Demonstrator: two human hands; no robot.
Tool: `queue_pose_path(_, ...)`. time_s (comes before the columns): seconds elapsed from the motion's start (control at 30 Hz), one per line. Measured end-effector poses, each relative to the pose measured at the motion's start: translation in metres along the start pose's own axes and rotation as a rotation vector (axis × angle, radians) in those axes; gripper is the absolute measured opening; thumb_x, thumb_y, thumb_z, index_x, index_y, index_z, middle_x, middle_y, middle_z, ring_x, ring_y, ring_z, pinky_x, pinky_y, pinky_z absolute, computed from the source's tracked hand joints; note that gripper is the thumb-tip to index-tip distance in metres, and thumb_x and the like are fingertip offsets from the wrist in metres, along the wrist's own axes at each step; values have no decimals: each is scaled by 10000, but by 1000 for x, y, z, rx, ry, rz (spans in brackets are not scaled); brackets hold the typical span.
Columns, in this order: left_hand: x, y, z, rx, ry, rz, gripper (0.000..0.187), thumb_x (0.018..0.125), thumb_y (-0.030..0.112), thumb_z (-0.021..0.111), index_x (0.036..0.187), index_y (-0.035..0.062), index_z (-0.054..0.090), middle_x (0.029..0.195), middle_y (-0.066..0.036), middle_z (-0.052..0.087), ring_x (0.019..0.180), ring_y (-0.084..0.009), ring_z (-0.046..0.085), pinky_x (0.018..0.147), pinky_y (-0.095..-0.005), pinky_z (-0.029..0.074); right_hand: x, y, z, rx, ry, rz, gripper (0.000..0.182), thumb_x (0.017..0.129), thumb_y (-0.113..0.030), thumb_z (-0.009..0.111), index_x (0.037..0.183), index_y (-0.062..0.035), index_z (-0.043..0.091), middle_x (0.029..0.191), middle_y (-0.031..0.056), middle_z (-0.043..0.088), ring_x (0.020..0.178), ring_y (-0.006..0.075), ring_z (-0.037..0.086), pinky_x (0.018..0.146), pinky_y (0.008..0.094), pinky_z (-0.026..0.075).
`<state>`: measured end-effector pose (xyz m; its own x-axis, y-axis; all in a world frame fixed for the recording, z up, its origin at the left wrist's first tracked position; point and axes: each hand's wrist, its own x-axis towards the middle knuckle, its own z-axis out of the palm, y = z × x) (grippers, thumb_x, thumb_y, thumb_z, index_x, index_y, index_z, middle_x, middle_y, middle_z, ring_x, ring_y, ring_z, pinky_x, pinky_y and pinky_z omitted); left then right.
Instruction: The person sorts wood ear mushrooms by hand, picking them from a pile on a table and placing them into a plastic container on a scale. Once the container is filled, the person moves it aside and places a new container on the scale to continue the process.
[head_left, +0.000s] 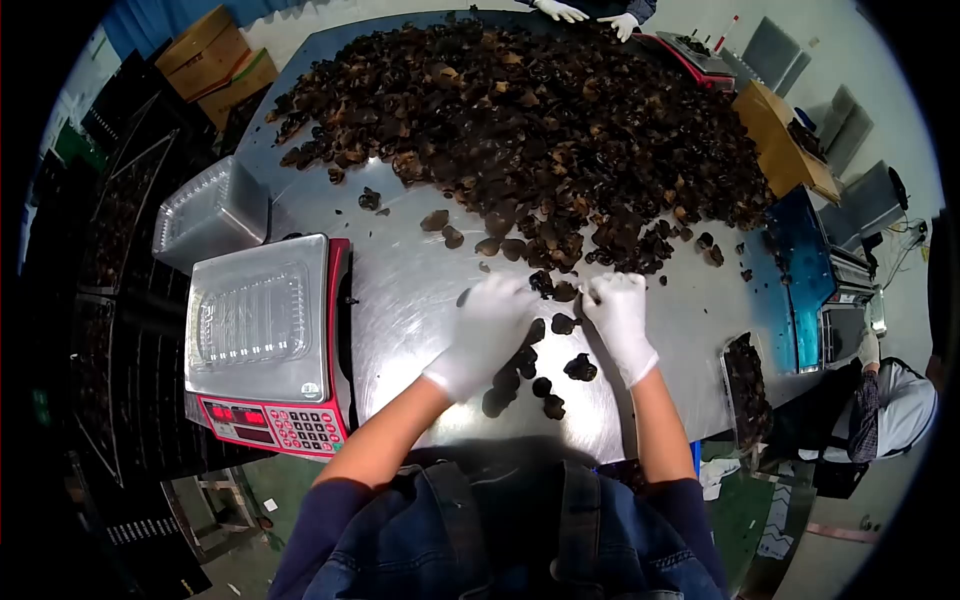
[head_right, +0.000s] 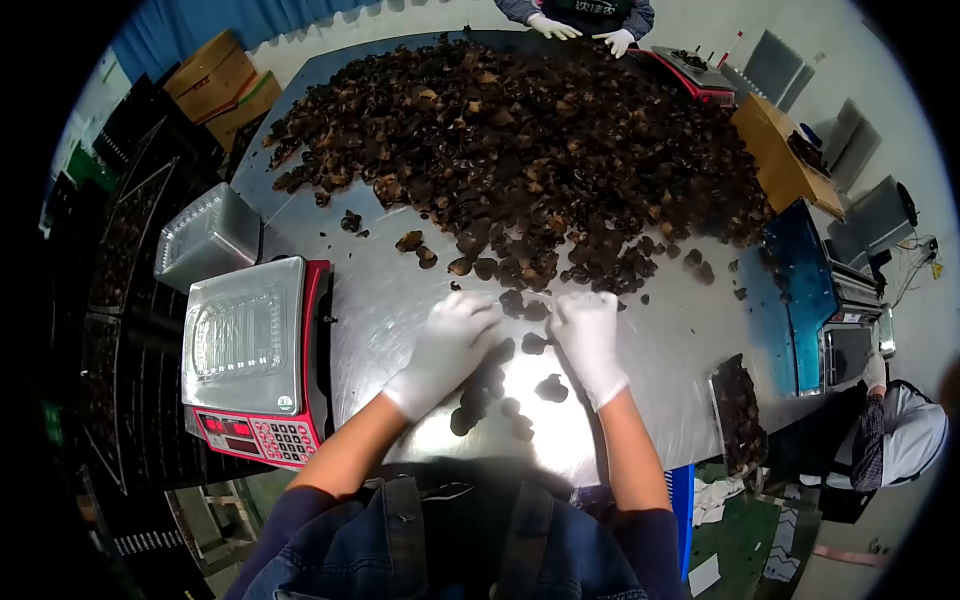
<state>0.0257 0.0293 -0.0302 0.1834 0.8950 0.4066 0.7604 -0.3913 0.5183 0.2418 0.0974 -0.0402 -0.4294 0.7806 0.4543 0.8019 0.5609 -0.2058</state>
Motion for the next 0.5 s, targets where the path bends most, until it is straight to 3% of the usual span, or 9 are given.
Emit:
queue_pose_path(0.1, 42, -9, 48, 181, 22, 188, 247, 801, 141, 660, 1031, 77, 720, 1130, -111, 653, 1158, -302, 543, 982, -421, 437, -46, 2, -28, -23, -14, 148, 96, 779, -156, 713, 722, -102, 657, 691, 64, 618, 755, 256, 615, 789, 395, 430)
queue_pose_path(0.17, 60, -9, 67, 345, -254, 225, 145, 804, 118, 625, 926, 99, 701, 1010, -80, 640, 1086, -271, 536, 926, -387, 419, -71, 0, -50, 15, -65, 180, 56, 786, -151, 713, 756, -114, 685, 737, 65, 650, 756, 267, 619, 791, 405, 431)
queue_pose_path(0.23, 70, -6, 72, 416, -297, 257, 172, 783, 120, 621, 930, 101, 708, 1015, -84, 631, 1080, -271, 526, 940, -382, 411, -83, 1, -63, 28, -166, 265, 18, 791, -140, 705, 803, -130, 714, 804, 68, 683, 775, 272, 632, 769, 390, 446)
queue_pose_path(0.27, 70, -6, 74, 489, -346, 284, 199, 762, 121, 617, 935, 102, 714, 1021, -89, 622, 1075, -271, 516, 953, -378, 402, -85, 2, -64, 98, -184, 305, 102, 781, -113, 695, 873, -129, 735, 874, 88, 700, 795, 287, 642, 747, 398, 478)
queue_pose_path(0.4, 57, -4, 50, 344, -194, 253, 136, 758, 120, 636, 878, 99, 697, 941, -69, 634, 1008, -267, 546, 895, -382, 425, -60, 0, -31, 122, -107, 240, 196, 787, -79, 663, 967, -113, 734, 861, 119, 663, 803, 324, 636, 757, 431, 510)
queue_pose_path(0.43, 51, -4, 40, 348, -194, 252, 136, 758, 120, 636, 878, 99, 697, 941, -69, 634, 1008, -267, 546, 895, -382, 425, -46, -1, -23, 89, -95, 180, 254, 763, -79, 697, 1014, -116, 714, 919, 104, 664, 841, 323, 646, 779, 416, 516)
queue_pose_path(0.5, 37, -5, 19, 202, -120, 115, 139, 734, 131, 666, 865, 91, 686, 866, -66, 645, 921, -275, 575, 845, -383, 454, -17, -9, -11, -10, -80, 82, 134, 782, -77, 646, 893, -93, 720, 848, 129, 645, 793, 336, 627, 758, 427, 506)
